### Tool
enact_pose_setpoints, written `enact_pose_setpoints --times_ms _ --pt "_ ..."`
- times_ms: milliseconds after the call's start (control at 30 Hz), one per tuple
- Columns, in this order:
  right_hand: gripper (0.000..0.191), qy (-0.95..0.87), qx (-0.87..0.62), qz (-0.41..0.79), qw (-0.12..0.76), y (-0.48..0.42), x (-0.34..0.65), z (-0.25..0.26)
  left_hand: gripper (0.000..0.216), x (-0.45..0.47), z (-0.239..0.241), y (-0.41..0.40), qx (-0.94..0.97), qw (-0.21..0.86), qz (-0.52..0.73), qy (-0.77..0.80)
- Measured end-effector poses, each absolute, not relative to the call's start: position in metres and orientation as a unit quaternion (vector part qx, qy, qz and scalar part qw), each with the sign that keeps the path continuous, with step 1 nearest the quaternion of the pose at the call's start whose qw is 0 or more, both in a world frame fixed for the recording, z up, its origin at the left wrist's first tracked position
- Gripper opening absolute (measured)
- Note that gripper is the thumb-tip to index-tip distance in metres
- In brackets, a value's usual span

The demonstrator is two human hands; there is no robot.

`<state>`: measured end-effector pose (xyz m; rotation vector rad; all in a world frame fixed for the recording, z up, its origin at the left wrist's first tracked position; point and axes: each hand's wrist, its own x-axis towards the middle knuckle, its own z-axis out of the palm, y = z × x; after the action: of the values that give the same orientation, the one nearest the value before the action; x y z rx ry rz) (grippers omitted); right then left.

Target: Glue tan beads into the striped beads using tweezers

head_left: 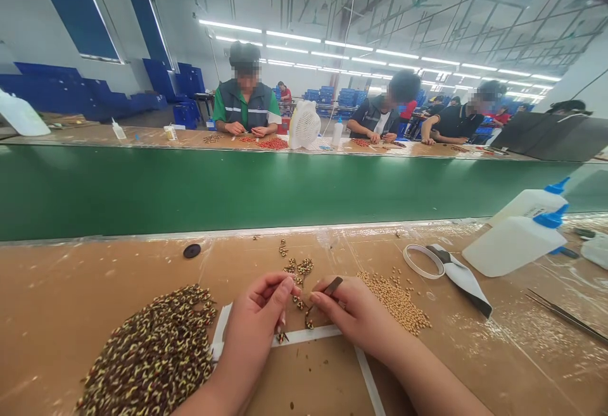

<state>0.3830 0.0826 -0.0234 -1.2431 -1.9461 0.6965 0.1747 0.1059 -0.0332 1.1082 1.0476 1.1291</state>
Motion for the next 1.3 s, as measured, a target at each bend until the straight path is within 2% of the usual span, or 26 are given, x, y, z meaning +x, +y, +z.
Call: enact_pose_setpoints --times_ms 333,533,633,867,1000,1300 --pt "0.036 -0.772 -0.456 0.250 0.364 0.084 0.382 -0.030 0.056 0.175 -0.033 0.106 0.483 0.574 0.483 0.451" --pt "0.030 -0.752 -0.391 0.196 0.493 0.074 0.380 -0.017 0.059 0.178 -0.032 0.104 0.501 0.580 0.448 0.460" --pt "0.028 -0.748 -0.366 0.179 0.524 0.069 0.379 -0.015 0.054 0.179 -0.033 0.102 0.540 0.575 0.425 0.444" --pt "0.029 -0.767 -0.342 0.165 0.518 0.067 0.374 -0.016 0.055 0.180 -0.032 0.101 0.542 0.606 0.409 0.414" --pt "0.022 -0.775 -0.322 0.148 0.523 0.068 0.374 -0.015 0.054 0.180 -0.029 0.102 0.533 0.627 0.402 0.401" --pt "0.019 -0.799 -0.320 0.132 0.492 0.067 0.376 -0.022 0.050 0.183 -0.028 0.100 0.561 0.614 0.393 0.393"
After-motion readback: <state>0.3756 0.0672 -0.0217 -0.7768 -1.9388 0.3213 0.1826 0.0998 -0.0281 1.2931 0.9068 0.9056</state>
